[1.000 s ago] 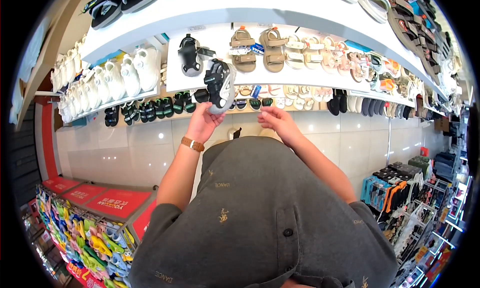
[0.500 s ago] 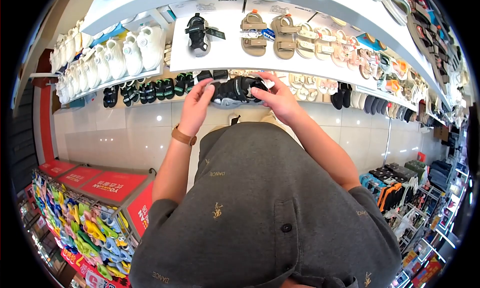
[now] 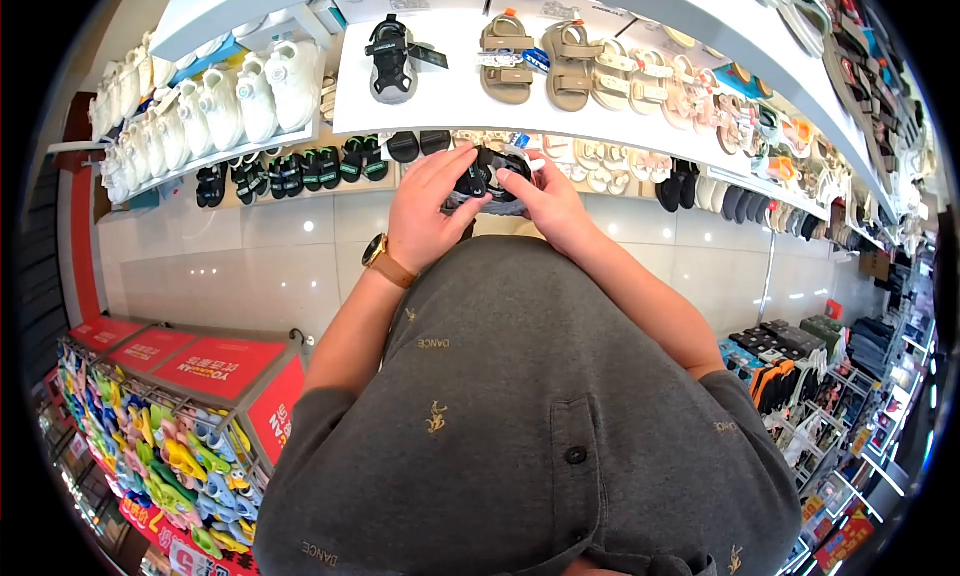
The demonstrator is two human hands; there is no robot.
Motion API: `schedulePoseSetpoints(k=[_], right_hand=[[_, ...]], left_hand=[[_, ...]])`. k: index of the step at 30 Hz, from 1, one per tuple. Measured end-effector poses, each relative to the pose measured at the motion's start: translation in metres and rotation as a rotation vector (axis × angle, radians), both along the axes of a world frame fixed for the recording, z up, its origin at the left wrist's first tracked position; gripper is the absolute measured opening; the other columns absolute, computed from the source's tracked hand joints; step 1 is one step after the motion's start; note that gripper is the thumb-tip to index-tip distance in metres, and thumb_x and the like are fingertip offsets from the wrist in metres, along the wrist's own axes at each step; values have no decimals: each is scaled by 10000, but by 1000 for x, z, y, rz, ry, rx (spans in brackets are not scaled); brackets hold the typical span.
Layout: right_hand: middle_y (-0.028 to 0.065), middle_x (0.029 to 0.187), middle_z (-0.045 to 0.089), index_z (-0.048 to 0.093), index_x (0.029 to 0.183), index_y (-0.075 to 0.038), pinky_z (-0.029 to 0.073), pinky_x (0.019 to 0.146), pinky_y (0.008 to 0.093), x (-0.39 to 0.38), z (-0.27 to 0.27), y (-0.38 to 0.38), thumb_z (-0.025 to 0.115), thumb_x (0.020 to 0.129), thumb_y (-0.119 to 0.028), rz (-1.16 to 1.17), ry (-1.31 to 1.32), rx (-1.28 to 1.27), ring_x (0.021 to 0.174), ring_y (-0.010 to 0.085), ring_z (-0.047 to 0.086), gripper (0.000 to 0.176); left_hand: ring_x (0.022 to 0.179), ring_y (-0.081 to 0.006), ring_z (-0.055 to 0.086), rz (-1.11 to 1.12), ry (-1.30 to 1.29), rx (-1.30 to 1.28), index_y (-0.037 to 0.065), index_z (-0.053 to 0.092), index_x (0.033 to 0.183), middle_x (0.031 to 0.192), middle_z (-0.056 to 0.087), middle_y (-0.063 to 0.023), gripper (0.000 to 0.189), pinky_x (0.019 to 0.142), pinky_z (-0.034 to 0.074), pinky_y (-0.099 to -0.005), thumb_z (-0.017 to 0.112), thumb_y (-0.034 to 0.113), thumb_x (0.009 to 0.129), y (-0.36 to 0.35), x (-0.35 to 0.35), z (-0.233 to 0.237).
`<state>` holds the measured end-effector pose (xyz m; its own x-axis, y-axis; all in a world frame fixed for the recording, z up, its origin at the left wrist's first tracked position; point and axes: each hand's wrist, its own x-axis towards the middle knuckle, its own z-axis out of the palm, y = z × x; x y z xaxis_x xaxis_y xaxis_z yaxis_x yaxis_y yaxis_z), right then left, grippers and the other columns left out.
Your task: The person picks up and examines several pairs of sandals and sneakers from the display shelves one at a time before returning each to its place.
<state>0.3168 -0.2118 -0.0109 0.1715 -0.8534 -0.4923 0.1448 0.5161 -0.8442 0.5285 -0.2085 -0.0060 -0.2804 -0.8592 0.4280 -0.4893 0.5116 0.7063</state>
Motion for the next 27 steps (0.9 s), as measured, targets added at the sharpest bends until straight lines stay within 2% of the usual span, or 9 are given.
schedulePoseSetpoints(k=[5, 8, 11, 12, 16, 20, 23, 24, 27], right_hand=[[71, 1032, 662, 487, 1390, 22, 492, 785, 251, -5, -8, -1, 798, 890, -336, 69, 160, 10, 907, 105, 605, 689], [63, 991, 653, 490, 1402, 7, 489, 774, 252, -6, -12, -2, 801, 869, -313, 77, 178, 9, 867, 101, 588, 695], [55, 948, 636, 502, 1412, -17, 490, 761, 258, -6, -4, 1, 800, 844, -297, 144, 254, -103, 835, 103, 579, 700], [53, 937, 633, 504, 1414, -24, 491, 758, 259, -6, -4, 1, 798, 838, -292, 155, 256, -113, 819, 105, 576, 700], [49, 908, 628, 515, 1411, -28, 493, 753, 259, -7, -12, 1, 792, 834, -289, 159, 242, -120, 784, 111, 571, 691], [54, 910, 635, 512, 1402, -11, 493, 744, 253, -9, -20, 1, 785, 855, -277, 137, 211, -86, 789, 112, 578, 667], [66, 955, 642, 488, 1406, 6, 498, 733, 256, -6, 7, -1, 776, 877, -231, 90, 128, 13, 829, 116, 603, 647], [68, 966, 643, 479, 1409, 11, 502, 732, 261, -7, 7, -1, 775, 879, -215, 81, 127, 22, 837, 120, 612, 648], [71, 994, 641, 455, 1421, 25, 510, 735, 273, -9, 7, -2, 776, 880, -179, 35, 72, 72, 861, 130, 629, 662]], left_hand=[[1068, -324, 674, 0, -7, -34, 21, 678, 1226, 1174, 721, -128, 338, 932, 514, -399, 704, 83, 895, 1, 7, -6], [960, -262, 725, 65, 104, 115, -6, 673, 1176, 1028, 749, -119, 218, 855, 552, -346, 628, 91, 986, 4, 5, -9], [873, -182, 742, 179, 739, 564, -26, 664, 1116, 923, 740, -96, 210, 800, 575, -292, 538, 133, 1064, -2, 7, -8], [829, -130, 736, 179, 698, 511, -35, 656, 1086, 884, 722, -74, 260, 768, 586, -255, 499, 171, 1091, -4, 8, -4], [870, -147, 739, 140, 747, 544, -33, 666, 1125, 911, 728, -73, 239, 783, 578, -258, 525, 155, 1078, -3, 11, -1], [901, -146, 730, 143, 620, 412, 7, 702, 1179, 988, 747, -78, 207, 771, 550, -257, 598, 115, 1036, 6, 4, 3], [918, -207, 736, 109, 257, 198, 38, 719, 1170, 1033, 752, -125, 204, 795, 553, -298, 648, 103, 990, 12, 1, 16], [975, -273, 722, 72, 184, 155, 72, 733, 1161, 1099, 735, -146, 251, 845, 554, -350, 725, 129, 917, 11, 1, 15], [1018, -304, 701, -29, -53, -52, 72, 733, 1160, 1163, 718, -129, 304, 883, 548, -387, 767, 171, 874, 10, -2, 20]])
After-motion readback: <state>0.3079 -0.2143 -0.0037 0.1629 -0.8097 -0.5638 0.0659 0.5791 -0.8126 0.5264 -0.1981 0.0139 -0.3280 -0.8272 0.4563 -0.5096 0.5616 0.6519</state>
